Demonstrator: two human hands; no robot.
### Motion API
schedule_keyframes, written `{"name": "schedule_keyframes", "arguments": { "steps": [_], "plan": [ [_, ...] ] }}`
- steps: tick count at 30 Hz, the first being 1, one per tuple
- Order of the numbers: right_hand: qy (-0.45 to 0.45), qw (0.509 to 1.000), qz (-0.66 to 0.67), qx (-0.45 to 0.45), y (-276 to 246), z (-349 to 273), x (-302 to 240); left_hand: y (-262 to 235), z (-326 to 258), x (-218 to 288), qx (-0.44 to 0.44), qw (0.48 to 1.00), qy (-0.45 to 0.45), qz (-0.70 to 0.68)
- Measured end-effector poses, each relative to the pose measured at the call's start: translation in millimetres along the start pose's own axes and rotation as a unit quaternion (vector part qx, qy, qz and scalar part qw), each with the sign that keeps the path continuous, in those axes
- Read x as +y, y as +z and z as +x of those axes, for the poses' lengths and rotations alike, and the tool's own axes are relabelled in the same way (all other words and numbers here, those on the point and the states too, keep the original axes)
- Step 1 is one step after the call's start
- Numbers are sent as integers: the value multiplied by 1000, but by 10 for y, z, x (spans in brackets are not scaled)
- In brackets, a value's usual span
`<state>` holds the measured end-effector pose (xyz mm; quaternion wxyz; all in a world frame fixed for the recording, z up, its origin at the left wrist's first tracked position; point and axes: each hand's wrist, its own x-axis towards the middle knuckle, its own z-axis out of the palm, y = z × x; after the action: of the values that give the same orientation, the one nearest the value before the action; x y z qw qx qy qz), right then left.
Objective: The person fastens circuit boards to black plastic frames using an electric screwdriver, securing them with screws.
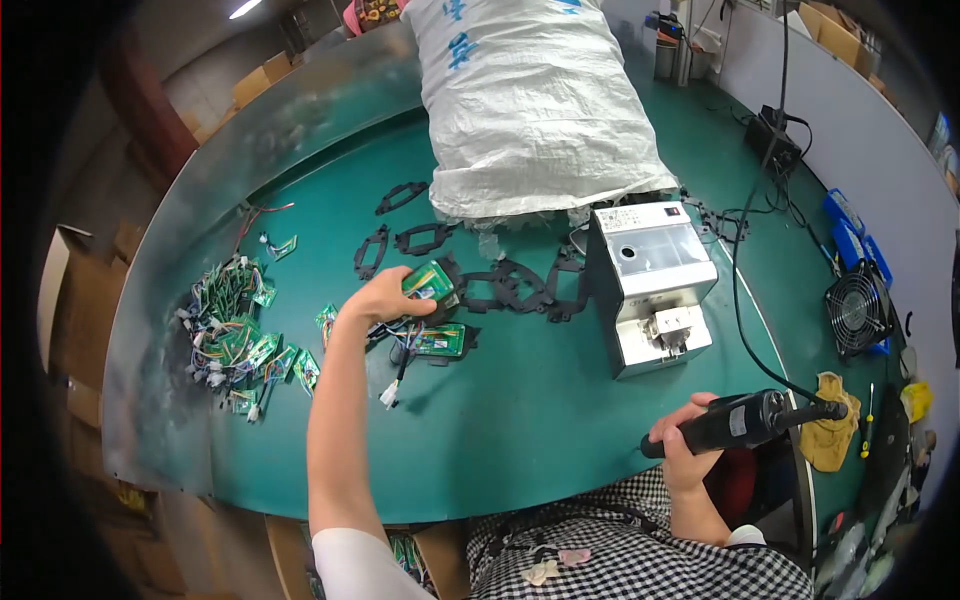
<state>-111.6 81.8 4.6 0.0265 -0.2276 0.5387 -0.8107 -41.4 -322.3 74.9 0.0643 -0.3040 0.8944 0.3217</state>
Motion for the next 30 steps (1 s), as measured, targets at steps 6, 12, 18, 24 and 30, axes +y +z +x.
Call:
{"name": "schedule_keyframes", "arguments": {
  "steps": [6,12,18,24,30],
  "plan": [
    [-34,999,21,-8,-98,-40,2,108,350,0,-113,977,-132,124],
    [-27,999,33,1,-58,-16,12,334,86,-46,38,976,-44,209],
    [-14,999,41,15,-57,-7,21,281,-185,-129,71,994,66,55],
    [-17,1000,-2,11,-52,9,-10,10,-424,386,-60,988,130,62],
    [-19,1000,14,-11,-30,15,-36,534,-306,124,-149,982,-11,113]
  ]
}}
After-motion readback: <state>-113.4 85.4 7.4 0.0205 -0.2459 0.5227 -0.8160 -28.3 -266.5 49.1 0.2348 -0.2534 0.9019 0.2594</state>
